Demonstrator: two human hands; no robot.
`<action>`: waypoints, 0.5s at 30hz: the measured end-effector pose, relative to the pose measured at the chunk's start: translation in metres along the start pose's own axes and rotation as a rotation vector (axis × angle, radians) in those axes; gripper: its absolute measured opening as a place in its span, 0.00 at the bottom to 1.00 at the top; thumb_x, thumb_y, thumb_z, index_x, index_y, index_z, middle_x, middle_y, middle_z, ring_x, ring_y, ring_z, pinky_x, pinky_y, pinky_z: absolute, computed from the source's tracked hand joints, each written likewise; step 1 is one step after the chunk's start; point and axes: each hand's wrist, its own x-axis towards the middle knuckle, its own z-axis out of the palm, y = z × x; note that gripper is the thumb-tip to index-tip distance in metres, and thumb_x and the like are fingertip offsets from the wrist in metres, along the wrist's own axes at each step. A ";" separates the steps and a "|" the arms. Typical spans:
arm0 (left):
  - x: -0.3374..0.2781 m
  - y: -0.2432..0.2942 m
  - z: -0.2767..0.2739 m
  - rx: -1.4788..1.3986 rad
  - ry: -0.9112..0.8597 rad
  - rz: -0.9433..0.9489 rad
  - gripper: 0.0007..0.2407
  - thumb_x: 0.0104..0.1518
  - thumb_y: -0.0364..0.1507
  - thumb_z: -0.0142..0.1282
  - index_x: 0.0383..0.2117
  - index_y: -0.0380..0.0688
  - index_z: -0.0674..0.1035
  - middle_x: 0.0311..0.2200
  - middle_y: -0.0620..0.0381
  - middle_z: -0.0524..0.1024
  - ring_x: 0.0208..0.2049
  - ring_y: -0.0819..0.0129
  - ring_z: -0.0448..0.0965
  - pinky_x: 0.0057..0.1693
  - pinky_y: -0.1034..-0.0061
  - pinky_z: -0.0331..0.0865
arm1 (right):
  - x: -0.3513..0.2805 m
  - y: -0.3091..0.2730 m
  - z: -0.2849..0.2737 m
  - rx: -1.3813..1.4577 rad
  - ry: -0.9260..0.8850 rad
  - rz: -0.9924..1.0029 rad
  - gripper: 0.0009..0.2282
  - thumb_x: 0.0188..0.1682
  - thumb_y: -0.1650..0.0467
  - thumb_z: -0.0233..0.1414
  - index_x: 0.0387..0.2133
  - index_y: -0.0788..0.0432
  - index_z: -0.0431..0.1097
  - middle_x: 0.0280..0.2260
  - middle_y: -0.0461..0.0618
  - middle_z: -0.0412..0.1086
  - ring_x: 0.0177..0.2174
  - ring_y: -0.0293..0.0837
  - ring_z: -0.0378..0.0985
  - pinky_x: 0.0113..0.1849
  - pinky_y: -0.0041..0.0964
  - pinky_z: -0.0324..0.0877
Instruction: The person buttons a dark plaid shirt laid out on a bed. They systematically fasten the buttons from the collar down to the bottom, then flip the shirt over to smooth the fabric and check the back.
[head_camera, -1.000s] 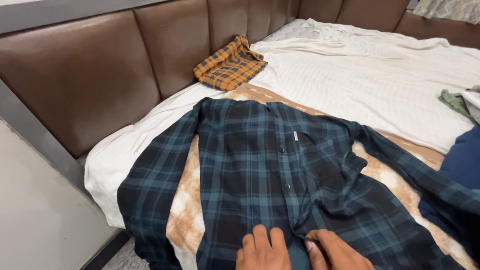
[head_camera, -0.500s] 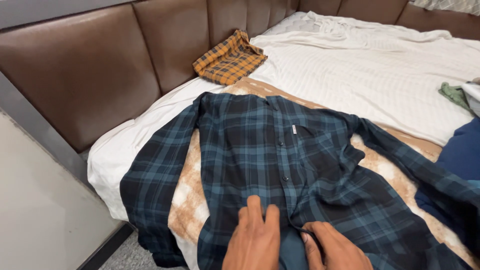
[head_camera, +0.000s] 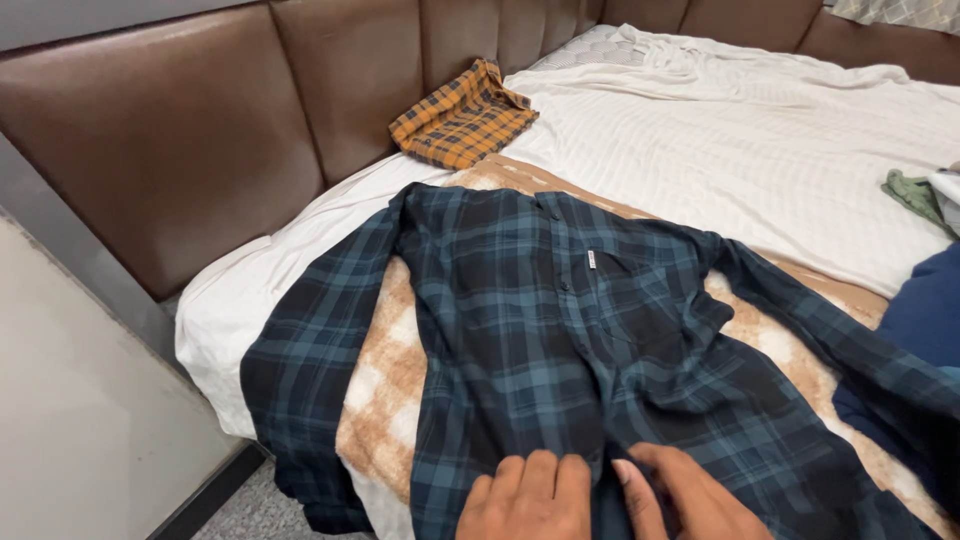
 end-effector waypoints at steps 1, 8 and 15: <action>-0.009 -0.005 0.012 0.003 -0.136 -0.039 0.07 0.50 0.34 0.61 0.21 0.48 0.79 0.20 0.58 0.73 0.24 0.64 0.77 0.29 0.64 0.65 | 0.000 0.004 -0.001 0.001 -0.077 0.060 0.10 0.37 0.70 0.66 0.32 0.55 0.79 0.21 0.46 0.78 0.19 0.37 0.79 0.21 0.31 0.71; -0.010 -0.015 0.012 -0.015 -0.632 -0.080 0.16 0.62 0.44 0.58 0.25 0.45 0.81 0.26 0.50 0.80 0.34 0.54 0.81 0.40 0.54 0.70 | -0.002 0.013 -0.001 0.093 -0.264 0.155 0.14 0.32 0.72 0.68 0.34 0.54 0.82 0.19 0.45 0.71 0.11 0.35 0.74 0.17 0.30 0.67; 0.016 -0.015 -0.005 -0.147 -0.783 -0.232 0.12 0.60 0.37 0.58 0.40 0.43 0.77 0.38 0.49 0.77 0.45 0.53 0.77 0.47 0.56 0.70 | -0.001 0.041 0.005 0.018 -0.469 0.161 0.15 0.35 0.67 0.70 0.37 0.51 0.80 0.21 0.42 0.72 0.17 0.33 0.75 0.21 0.27 0.73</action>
